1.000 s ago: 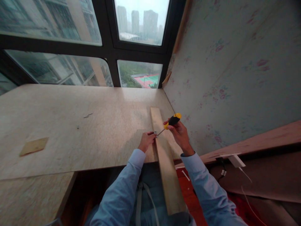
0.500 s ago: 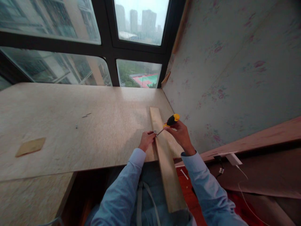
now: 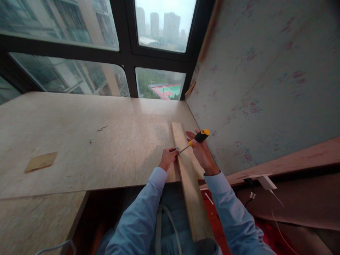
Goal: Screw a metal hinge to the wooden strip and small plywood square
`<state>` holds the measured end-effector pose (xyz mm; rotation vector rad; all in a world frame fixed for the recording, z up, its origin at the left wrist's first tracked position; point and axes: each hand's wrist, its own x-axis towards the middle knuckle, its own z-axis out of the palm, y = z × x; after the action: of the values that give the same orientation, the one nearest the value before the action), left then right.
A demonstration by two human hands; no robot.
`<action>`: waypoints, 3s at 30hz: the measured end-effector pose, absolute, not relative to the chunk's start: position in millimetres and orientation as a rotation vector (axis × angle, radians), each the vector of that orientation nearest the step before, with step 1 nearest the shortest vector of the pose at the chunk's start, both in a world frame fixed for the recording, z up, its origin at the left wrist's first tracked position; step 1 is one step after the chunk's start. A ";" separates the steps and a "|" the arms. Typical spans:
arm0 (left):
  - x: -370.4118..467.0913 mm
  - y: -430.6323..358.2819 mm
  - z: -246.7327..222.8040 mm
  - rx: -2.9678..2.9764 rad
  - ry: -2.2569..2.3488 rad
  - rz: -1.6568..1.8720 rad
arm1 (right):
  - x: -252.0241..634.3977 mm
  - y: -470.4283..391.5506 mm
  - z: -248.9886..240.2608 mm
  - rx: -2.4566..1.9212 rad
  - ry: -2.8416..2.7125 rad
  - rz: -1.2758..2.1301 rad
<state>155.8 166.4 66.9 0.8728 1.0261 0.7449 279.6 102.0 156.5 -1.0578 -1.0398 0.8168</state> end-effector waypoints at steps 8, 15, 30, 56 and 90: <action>155.4 167.1 69.2 0.886 1.024 0.734 | 286.3 95.9 159.1 -1.187 -1.115 0.813; 155.7 165.9 74.9 0.856 1.034 0.713 | 293.6 102.6 159.4 -1.640 -1.144 0.235; 155.6 166.6 83.4 0.715 1.094 0.707 | 298.3 91.5 156.5 -1.142 -1.125 0.763; 157.3 165.9 84.6 0.771 1.098 0.695 | 302.2 106.9 162.7 -1.488 -1.247 0.321; 156.6 163.2 91.4 0.750 1.088 0.703 | 299.0 101.0 171.5 -1.549 -1.275 0.408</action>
<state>156.6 163.2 91.4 0.7498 1.0875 0.7027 299.0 101.0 171.5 -1.5492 -1.2749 0.4078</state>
